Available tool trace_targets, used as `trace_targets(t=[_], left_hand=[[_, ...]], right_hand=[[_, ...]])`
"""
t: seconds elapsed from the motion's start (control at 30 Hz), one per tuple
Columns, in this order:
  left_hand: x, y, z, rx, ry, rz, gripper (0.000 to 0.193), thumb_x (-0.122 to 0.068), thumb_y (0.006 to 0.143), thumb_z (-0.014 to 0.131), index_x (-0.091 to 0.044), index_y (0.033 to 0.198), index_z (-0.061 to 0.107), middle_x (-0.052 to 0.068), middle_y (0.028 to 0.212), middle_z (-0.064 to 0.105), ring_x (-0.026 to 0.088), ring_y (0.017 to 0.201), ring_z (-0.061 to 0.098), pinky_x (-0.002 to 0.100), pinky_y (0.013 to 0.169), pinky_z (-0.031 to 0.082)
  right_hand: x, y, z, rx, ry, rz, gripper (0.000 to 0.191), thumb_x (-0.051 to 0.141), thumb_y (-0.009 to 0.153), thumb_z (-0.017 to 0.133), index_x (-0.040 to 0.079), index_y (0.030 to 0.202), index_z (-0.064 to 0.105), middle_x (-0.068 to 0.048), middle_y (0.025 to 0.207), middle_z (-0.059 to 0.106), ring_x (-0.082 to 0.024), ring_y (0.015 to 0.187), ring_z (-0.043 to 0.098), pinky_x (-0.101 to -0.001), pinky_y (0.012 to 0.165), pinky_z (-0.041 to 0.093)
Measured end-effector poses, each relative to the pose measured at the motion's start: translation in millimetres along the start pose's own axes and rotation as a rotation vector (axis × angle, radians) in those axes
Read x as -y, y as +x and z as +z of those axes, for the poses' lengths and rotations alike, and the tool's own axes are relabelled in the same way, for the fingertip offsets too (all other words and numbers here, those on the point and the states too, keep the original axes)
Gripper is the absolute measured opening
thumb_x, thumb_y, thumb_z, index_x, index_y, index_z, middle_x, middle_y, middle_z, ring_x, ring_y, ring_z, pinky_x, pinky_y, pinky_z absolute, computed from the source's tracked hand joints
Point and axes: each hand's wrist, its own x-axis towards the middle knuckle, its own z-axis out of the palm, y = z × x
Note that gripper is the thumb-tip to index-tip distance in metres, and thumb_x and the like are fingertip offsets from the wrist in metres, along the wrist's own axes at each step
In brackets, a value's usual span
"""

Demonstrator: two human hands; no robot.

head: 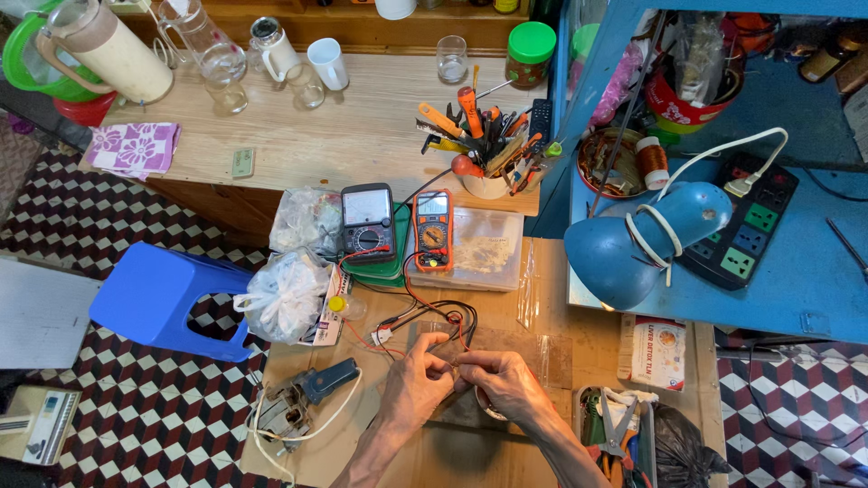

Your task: The person sits at a repair bench and uses multimeter test probes on a small electric motor component, adjusting its wires and parts while checking readings. They then place the component into a clear plastic bag and wrap it up.

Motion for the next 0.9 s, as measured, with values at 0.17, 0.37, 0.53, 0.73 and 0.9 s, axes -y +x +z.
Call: trace_targets(t=[0.17, 0.37, 0.53, 0.73, 0.9], left_hand=[[3, 6, 1, 0.001, -0.008, 0.011, 0.05, -0.008, 0.08, 0.071, -0.013, 0.128, 0.057, 0.005, 0.083, 0.081, 0.018, 0.076, 0.079, 0.033, 0.07, 0.061], [6, 17, 1, 0.012, -0.033, 0.01, 0.049, -0.007, 0.082, 0.071, -0.014, 0.128, 0.056, 0.006, 0.082, 0.08, 0.019, 0.075, 0.079, 0.032, 0.069, 0.062], [2, 25, 1, 0.036, -0.029, -0.038, 0.05, -0.006, 0.082, 0.07, -0.015, 0.13, 0.056, 0.006, 0.084, 0.08, 0.019, 0.075, 0.079, 0.033, 0.068, 0.062], [2, 34, 3, 0.048, -0.036, -0.061, 0.05, -0.005, 0.083, 0.069, -0.016, 0.131, 0.055, 0.005, 0.085, 0.08, 0.019, 0.077, 0.079, 0.034, 0.07, 0.062], [16, 43, 3, 0.028, -0.021, -0.009, 0.051, -0.004, 0.082, 0.07, -0.016, 0.13, 0.056, 0.006, 0.081, 0.078, 0.022, 0.073, 0.077, 0.036, 0.067, 0.06]], right_hand=[[3, 6, 0, -0.004, 0.012, 0.008, 0.031, 0.015, 0.094, 0.064, 0.003, 0.119, 0.077, -0.005, 0.08, 0.078, -0.007, 0.051, 0.053, -0.0245, 0.045, 0.043], [1, 17, -3, -0.002, -0.001, 0.006, 0.031, 0.016, 0.093, 0.064, 0.003, 0.118, 0.077, -0.004, 0.081, 0.078, -0.007, 0.052, 0.052, -0.0246, 0.047, 0.043], [-6, 30, -7, -0.003, -0.069, -0.038, 0.03, 0.017, 0.093, 0.065, 0.003, 0.115, 0.079, -0.002, 0.081, 0.078, -0.006, 0.055, 0.054, -0.0235, 0.049, 0.046], [-12, 42, -8, -0.013, -0.019, -0.017, 0.029, 0.017, 0.093, 0.064, 0.003, 0.114, 0.079, -0.002, 0.08, 0.077, -0.007, 0.054, 0.055, -0.025, 0.048, 0.045], [-11, 49, -4, -0.051, -0.098, 0.088, 0.029, 0.019, 0.093, 0.064, 0.006, 0.113, 0.08, -0.003, 0.078, 0.076, -0.009, 0.053, 0.055, -0.0273, 0.048, 0.045]])
